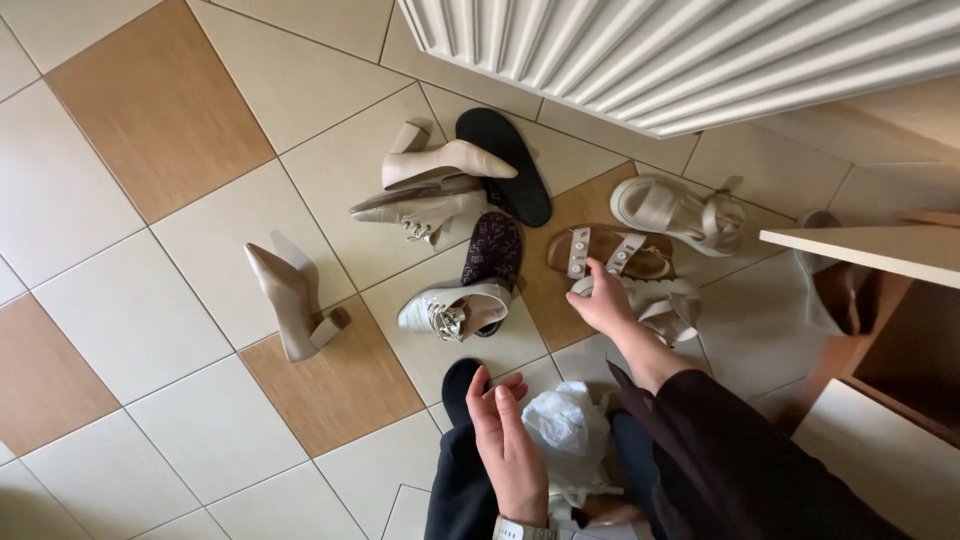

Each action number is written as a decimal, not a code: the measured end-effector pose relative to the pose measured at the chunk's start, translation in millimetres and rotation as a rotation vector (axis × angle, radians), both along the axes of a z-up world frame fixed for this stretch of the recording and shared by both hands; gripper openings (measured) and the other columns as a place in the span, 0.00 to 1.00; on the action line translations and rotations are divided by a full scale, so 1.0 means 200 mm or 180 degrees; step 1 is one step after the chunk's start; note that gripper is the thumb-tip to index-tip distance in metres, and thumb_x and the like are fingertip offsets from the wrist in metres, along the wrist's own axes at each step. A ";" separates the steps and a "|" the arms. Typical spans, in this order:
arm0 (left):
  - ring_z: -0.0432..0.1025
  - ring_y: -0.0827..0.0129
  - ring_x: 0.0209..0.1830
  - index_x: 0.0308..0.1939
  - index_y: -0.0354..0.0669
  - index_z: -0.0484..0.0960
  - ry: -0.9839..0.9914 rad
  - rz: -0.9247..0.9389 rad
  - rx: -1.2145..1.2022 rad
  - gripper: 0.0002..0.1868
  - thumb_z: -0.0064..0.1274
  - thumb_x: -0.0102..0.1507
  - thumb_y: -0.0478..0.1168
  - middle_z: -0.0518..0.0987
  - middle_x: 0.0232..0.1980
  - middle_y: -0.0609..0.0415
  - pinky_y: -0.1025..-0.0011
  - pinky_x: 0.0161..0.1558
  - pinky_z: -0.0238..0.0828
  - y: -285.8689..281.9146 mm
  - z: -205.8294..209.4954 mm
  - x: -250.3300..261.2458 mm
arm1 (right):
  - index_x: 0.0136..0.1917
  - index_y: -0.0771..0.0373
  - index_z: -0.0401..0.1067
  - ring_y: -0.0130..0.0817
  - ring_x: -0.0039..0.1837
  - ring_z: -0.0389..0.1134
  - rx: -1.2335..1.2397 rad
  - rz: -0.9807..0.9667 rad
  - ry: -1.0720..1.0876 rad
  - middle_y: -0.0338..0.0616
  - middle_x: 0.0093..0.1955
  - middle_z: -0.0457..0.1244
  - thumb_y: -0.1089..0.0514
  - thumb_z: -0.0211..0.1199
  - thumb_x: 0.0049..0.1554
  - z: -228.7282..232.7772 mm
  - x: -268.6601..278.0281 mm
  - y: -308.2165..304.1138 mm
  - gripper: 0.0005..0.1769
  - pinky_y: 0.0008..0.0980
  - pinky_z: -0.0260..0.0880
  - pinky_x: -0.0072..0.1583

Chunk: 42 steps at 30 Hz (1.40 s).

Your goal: The person picks up various shoes from the floor, including sneakers, heels, and sandals, and places them into a wooden shoe cabinet. The person handles the shoes one at a time, arranging them on the shelves inside the cabinet.

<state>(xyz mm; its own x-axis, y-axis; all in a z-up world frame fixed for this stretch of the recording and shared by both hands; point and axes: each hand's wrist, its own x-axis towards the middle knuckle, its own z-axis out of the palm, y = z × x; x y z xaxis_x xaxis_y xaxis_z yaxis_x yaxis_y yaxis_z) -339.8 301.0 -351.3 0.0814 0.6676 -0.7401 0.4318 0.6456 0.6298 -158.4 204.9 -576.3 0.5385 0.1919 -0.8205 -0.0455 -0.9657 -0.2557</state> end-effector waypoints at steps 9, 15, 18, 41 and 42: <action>0.78 0.65 0.48 0.68 0.44 0.71 -0.0090 0.0338 -0.0145 0.24 0.39 0.69 0.46 0.85 0.51 0.49 0.70 0.56 0.73 0.11 -0.07 0.05 | 0.83 0.51 0.37 0.53 0.76 0.57 -0.0652 -0.1104 0.0189 0.47 0.80 0.51 0.40 0.69 0.51 -0.28 0.07 0.18 0.59 0.47 0.58 0.71; 0.78 0.67 0.47 0.66 0.44 0.73 -0.0047 0.0306 -0.0029 0.22 0.39 0.70 0.45 0.86 0.49 0.50 0.71 0.56 0.73 0.09 -0.09 0.03 | 0.62 0.60 0.70 0.35 0.51 0.70 0.0324 -0.2231 -0.0525 0.43 0.52 0.70 0.54 0.72 0.51 -0.37 0.05 -0.02 0.27 0.35 0.67 0.52; 0.77 0.67 0.49 0.66 0.43 0.73 -0.0151 0.0220 0.0083 0.22 0.40 0.70 0.45 0.84 0.50 0.50 0.71 0.58 0.73 0.07 -0.08 0.04 | 0.50 0.58 0.76 0.31 0.46 0.68 0.0940 -0.2293 -0.0709 0.39 0.45 0.70 0.59 0.70 0.54 -0.20 0.05 -0.12 0.10 0.31 0.67 0.48; 0.82 0.73 0.54 0.59 0.45 0.84 -0.0755 -0.1557 0.0450 0.19 0.50 0.66 0.44 0.90 0.54 0.55 0.73 0.53 0.78 -0.09 1.23 0.18 | 0.71 0.72 0.71 0.39 0.62 0.71 0.2990 -0.2674 0.0822 0.54 0.61 0.73 0.59 0.62 0.57 2.37 -0.36 -0.38 0.30 0.36 0.69 0.62; 0.83 0.75 0.47 0.55 0.49 0.86 -0.0570 -0.1659 0.0549 0.18 0.51 0.65 0.46 0.92 0.48 0.58 0.74 0.49 0.78 -0.09 1.29 0.18 | 0.69 0.68 0.74 0.35 0.60 0.74 0.2787 -0.2289 0.0390 0.51 0.59 0.75 0.60 0.63 0.57 2.45 -0.34 -0.42 0.27 0.33 0.72 0.61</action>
